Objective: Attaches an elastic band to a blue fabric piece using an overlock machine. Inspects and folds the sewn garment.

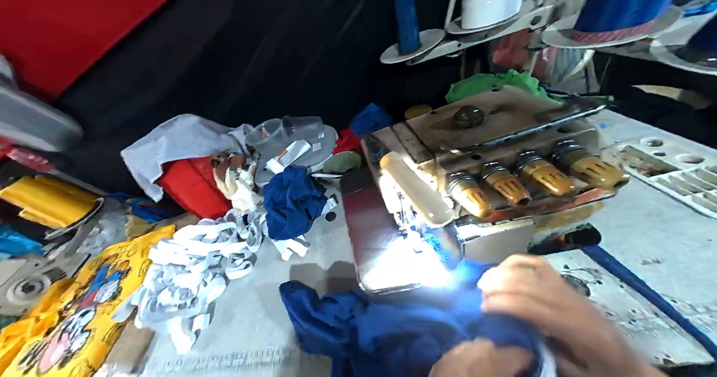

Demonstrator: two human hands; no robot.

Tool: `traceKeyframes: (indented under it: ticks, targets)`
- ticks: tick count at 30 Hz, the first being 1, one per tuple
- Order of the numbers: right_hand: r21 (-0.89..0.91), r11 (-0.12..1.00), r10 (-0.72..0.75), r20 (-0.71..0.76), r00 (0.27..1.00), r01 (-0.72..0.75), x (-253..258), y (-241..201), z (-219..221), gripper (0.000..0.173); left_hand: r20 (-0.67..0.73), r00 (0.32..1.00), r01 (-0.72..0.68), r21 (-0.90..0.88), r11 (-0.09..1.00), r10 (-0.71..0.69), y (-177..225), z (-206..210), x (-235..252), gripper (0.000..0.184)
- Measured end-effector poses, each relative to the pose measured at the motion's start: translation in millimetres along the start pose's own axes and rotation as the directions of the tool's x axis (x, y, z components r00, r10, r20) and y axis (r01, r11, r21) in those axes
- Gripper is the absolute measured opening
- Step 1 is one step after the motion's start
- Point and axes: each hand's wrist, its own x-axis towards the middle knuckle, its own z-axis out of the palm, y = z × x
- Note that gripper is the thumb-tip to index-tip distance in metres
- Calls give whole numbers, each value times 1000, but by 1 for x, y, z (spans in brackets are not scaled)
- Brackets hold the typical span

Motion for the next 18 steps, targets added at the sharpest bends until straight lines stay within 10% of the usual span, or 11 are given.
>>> traceKeyframes:
  ticks: [4, 8, 12, 15, 18]
  targets:
    - [-80, 996, 40, -25, 999, -42, 15, 5, -25, 20, -209, 960, -134, 247, 960, 188, 6, -5, 32, 17]
    - [-212, 968, 162, 114, 980, -135, 26, -46, -13, 23, -445, 872, 45, 491, 870, 206, 35, -99, -12, 12]
    - [264, 905, 282, 214, 935, -333, 44, -95, 45, 22, -568, 786, 270, 669, 693, 242, 43, -166, -72, 20]
    - [621, 626, 332, 335, 882, -471, 89, -143, 62, 14, -607, 794, 505, 694, 512, 39, 48, -185, -128, 36]
    - [706, 547, 219, 398, 891, -450, 129, -173, 78, 19, -673, 688, 676, 460, 576, -270, 60, -187, -188, 32]
